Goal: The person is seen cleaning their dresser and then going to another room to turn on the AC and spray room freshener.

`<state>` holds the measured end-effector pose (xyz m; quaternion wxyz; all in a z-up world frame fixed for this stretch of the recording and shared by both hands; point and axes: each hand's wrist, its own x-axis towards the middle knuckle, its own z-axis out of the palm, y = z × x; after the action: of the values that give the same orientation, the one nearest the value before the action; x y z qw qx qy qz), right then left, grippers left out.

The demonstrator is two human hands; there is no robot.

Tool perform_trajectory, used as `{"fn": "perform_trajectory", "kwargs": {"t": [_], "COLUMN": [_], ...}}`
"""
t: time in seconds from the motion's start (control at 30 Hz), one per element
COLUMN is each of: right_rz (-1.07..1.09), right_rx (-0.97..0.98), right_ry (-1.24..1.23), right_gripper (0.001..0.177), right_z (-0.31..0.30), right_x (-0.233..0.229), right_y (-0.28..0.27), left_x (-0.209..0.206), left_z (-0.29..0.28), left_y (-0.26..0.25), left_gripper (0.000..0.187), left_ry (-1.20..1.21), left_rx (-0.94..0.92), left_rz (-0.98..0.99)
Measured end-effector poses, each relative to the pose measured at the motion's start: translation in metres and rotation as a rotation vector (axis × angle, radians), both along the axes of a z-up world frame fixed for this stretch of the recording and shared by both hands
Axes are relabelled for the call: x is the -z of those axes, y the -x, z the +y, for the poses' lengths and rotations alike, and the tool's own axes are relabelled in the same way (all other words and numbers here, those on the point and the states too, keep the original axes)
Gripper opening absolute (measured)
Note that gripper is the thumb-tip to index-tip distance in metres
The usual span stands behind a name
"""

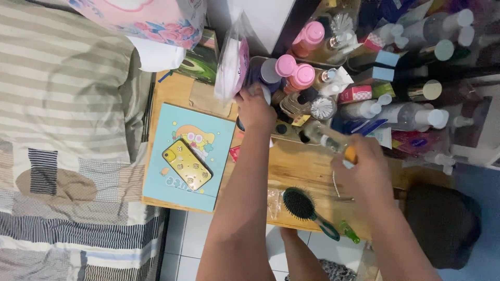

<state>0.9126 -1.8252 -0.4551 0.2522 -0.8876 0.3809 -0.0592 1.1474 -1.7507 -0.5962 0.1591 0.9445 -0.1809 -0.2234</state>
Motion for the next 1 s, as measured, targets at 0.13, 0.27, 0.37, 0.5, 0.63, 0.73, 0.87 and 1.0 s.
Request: {"fn": "perform_trajectory", "kwargs": {"t": [0.13,0.27,0.37,0.5,0.63,0.73,0.87,1.0], "right_rz": [0.028,0.041,0.099,0.148,0.078,0.014,0.000,-0.008], "right_rx": [0.022,0.008,0.008,0.036,0.036,-0.012,-0.025,-0.046], "right_ry": [0.107,0.168,0.136,0.051,0.008,0.037,0.026,-0.061], "right_gripper": [0.043,0.046,0.049,0.049,0.051,0.051,0.051,0.040], "right_z": [-0.008,-0.008,-0.003,-0.002,-0.006,-0.011,-0.010,-0.009], "right_x": [-0.007,-0.016,-0.018,-0.013,-0.006,0.000,-0.003,-0.016], "right_y": [0.017,0.024,0.022,0.017,0.010,0.001,-0.019,-0.041], "left_x": [0.006,-0.026,-0.026,-0.013,-0.013,-0.010,-0.024,-0.022], "left_z": [0.009,0.026,0.024,0.005,0.007,0.014,0.023,0.030], "left_y": [0.007,0.041,0.072,0.087,0.081,0.077,0.067,0.061], "left_gripper": [0.085,0.070,0.055,0.055,0.068,0.052,0.051,0.048], "left_ry": [0.138,0.536,0.626,0.235,0.024,0.181,0.213,0.321], "left_rx": [0.028,0.268,0.523,0.650,0.680,0.581,0.442,0.371], "left_rz": [-0.212,-0.173,-0.145,-0.132,-0.046,-0.255,-0.296,-0.262]}}
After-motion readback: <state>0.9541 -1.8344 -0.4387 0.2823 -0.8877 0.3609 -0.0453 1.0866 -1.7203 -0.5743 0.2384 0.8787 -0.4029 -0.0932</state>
